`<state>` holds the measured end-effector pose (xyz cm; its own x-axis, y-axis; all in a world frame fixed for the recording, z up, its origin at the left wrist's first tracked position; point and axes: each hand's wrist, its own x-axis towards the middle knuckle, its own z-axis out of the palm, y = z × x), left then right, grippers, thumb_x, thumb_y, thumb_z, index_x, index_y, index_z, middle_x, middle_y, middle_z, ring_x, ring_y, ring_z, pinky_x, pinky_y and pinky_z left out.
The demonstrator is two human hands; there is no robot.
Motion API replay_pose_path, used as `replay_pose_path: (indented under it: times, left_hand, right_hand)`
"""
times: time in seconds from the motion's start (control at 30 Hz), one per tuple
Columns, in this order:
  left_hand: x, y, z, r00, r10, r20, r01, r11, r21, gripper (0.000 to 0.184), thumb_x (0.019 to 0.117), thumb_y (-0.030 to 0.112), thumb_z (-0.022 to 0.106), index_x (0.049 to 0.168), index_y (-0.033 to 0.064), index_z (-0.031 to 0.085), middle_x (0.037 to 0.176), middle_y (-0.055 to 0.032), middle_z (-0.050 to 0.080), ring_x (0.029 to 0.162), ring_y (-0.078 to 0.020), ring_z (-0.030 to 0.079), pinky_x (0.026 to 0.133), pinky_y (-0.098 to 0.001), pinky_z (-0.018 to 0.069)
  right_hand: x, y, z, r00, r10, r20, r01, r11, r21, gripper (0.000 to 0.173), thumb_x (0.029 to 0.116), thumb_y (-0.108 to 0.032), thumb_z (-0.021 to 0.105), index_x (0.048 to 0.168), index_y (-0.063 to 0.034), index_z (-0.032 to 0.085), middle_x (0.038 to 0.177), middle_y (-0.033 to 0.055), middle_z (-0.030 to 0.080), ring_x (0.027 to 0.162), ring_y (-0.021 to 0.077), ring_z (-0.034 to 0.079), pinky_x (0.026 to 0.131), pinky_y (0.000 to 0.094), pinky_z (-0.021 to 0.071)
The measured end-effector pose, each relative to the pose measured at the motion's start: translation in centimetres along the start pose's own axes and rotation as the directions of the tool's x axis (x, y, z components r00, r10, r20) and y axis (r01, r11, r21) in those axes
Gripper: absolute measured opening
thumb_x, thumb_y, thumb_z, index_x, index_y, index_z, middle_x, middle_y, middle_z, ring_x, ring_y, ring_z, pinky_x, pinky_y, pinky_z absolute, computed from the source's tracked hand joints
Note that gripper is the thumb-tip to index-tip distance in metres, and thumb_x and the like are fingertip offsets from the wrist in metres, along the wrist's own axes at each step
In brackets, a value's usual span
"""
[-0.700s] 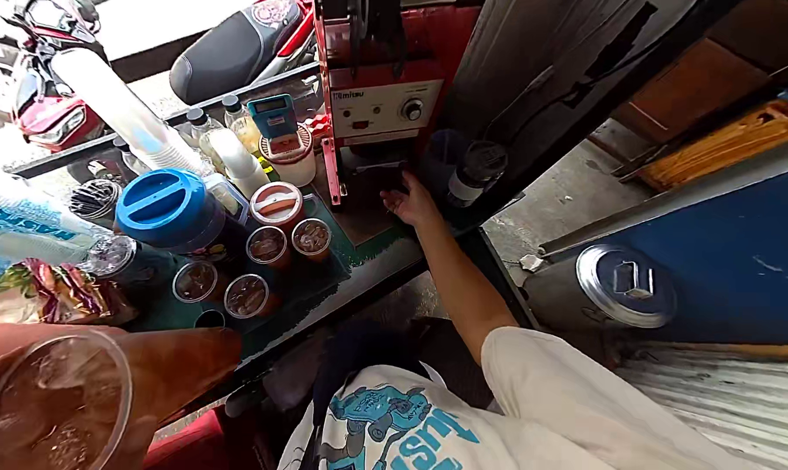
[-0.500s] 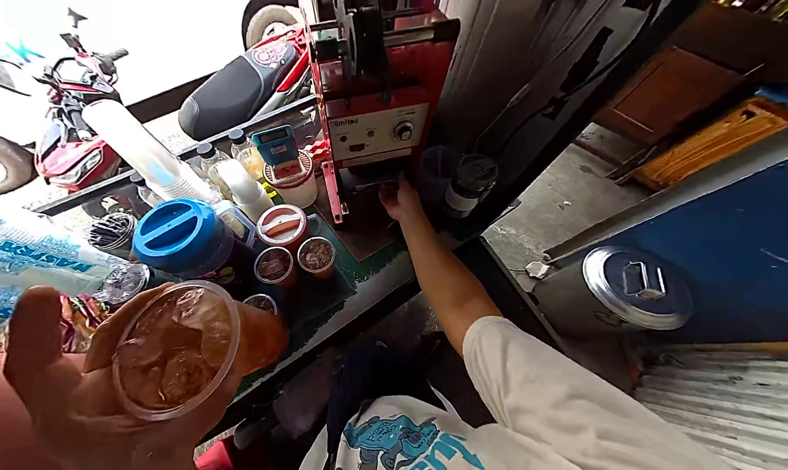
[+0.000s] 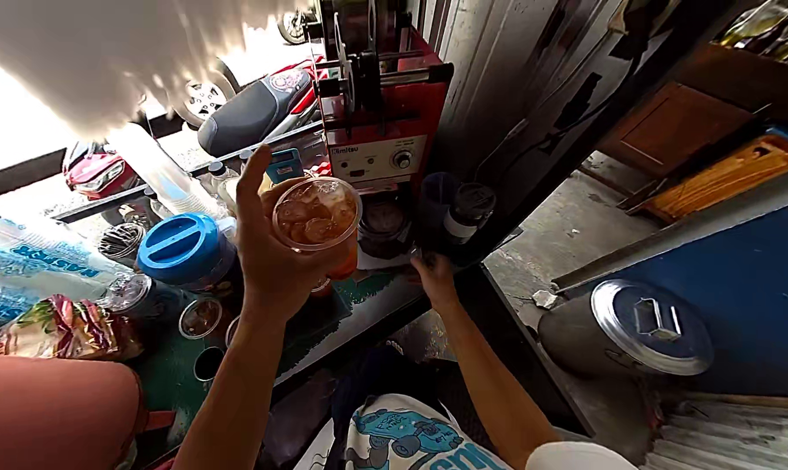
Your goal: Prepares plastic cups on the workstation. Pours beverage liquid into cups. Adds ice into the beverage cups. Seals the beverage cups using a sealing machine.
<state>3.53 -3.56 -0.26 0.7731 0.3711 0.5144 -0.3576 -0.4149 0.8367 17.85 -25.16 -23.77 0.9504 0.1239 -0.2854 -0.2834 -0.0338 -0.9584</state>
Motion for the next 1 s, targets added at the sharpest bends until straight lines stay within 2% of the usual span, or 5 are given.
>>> replay_pose_path:
  times: [0.3, 0.47, 0.6, 0.87, 1.0]
  left_hand:
    - [6.0, -9.9, 11.6, 0.998, -0.050, -0.048, 0.053, 0.996, 0.074, 0.124, 0.0624, 0.007, 0.095, 0.161, 0.0199, 0.021, 0.138, -0.0109, 0.057, 0.119, -0.0234, 0.063, 0.093, -0.0422, 0.0591]
    - [6.6, -14.0, 14.9, 0.986, -0.113, -0.122, 0.127, 0.985, 0.114, 0.123, 0.0656, 0.014, 0.096, 0.162, 0.0210, 0.019, 0.143, -0.0108, 0.054, 0.126, -0.0227, 0.059, 0.100, -0.0438, 0.0563]
    - [5.5, -17.1, 16.7, 0.974, -0.134, -0.183, 0.173, 0.961, 0.218, 0.121, 0.0661, 0.021, 0.096, 0.161, 0.0173, 0.022, 0.148, -0.0163, 0.049, 0.132, -0.0263, 0.055, 0.107, -0.0462, 0.0514]
    - [2.6, -21.5, 18.1, 0.930, -0.336, -0.151, 0.366, 0.788, 0.495, 0.123, 0.0647, 0.034, 0.095, 0.161, 0.0082, 0.024, 0.139, -0.0179, 0.060, 0.135, -0.0369, 0.052, 0.121, -0.0643, 0.0239]
    - [1.7, -20.9, 15.1, 0.930, -0.365, -0.040, 0.344, 0.830, 0.438, 0.127, 0.0657, 0.034, 0.097, 0.163, 0.0103, 0.019, 0.140, -0.0142, 0.061, 0.133, -0.0318, 0.056, 0.114, -0.0558, 0.0421]
  right_hand:
    - [5.7, -6.3, -2.1, 0.969, -0.056, 0.242, 0.235, 0.526, -0.818, 0.049, 0.1051, -0.044, 0.055, 0.124, 0.0005, 0.065, 0.111, 0.0228, 0.070, 0.106, 0.0398, 0.068, 0.092, 0.0603, 0.0519]
    - [7.4, -9.3, -5.3, 0.907, -0.239, 0.347, 0.264, 0.964, -0.026, 0.029, 0.1089, -0.017, 0.043, 0.110, 0.0050, 0.062, 0.105, 0.0135, 0.074, 0.099, 0.0197, 0.073, 0.093, 0.0375, 0.0599]
    - [8.7, -13.6, -5.6, 0.877, -0.289, 0.383, 0.022, 0.822, 0.569, 0.034, 0.1127, -0.024, 0.026, 0.121, -0.0038, 0.052, 0.125, 0.0240, 0.068, 0.113, 0.0392, 0.070, 0.100, 0.0530, 0.0571]
    - [5.1, -15.8, -5.6, 0.735, -0.133, 0.665, -0.495, 0.565, 0.660, 0.045, 0.1129, -0.024, 0.027, 0.100, -0.0042, 0.066, 0.127, 0.0245, 0.069, 0.100, 0.0313, 0.076, 0.079, 0.0359, 0.0643]
    - [2.1, -13.2, -5.3, 0.649, 0.123, 0.751, -0.670, 0.560, 0.487, 0.039, 0.1131, -0.023, 0.032, 0.098, -0.0066, 0.064, 0.097, 0.0115, 0.075, 0.064, 0.0109, 0.070, 0.053, 0.0182, 0.0572]
